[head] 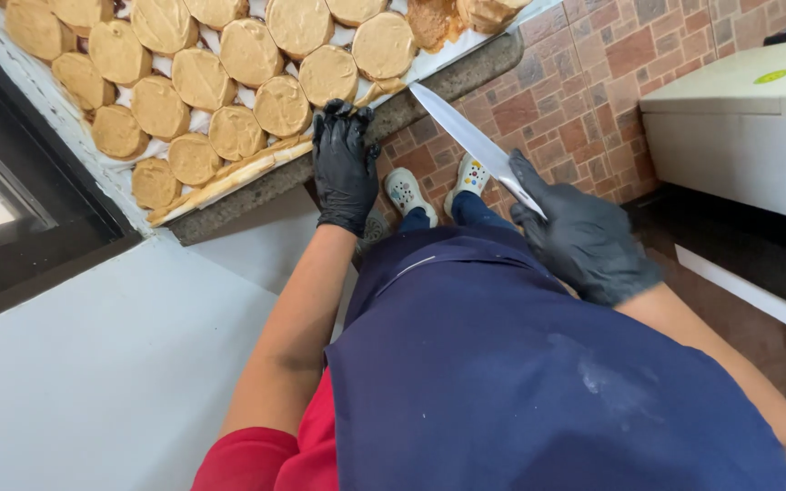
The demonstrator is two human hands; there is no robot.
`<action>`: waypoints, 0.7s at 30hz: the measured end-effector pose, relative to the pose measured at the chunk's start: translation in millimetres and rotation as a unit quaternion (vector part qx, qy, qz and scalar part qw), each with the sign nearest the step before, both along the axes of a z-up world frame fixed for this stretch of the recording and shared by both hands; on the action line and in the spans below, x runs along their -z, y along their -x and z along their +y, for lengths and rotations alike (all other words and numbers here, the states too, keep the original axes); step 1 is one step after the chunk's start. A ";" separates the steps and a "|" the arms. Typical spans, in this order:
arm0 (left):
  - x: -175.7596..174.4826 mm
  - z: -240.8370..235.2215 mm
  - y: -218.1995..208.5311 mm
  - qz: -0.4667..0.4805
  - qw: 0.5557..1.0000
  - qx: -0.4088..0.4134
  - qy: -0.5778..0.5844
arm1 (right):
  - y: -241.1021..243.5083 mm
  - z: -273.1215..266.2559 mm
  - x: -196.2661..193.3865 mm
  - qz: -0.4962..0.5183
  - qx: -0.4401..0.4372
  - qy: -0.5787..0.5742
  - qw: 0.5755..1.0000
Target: The person uses a large knife to cut rows of round, light-brown biscuits arranged on white trays. They slice through the biscuits in a continuous motion, separating them into individual pieces while wearing black gloves.
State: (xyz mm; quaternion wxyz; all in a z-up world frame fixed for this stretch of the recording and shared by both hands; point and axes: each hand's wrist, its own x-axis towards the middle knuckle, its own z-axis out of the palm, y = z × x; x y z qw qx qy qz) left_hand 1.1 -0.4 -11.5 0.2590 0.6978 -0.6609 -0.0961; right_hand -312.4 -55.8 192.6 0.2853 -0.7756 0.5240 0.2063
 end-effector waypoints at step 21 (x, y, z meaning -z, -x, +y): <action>-36.9 -14.1 23.3 0.058 0.987 -0.118 -0.095 | -18.9 12.8 24.4 -0.047 0.024 0.023 0.998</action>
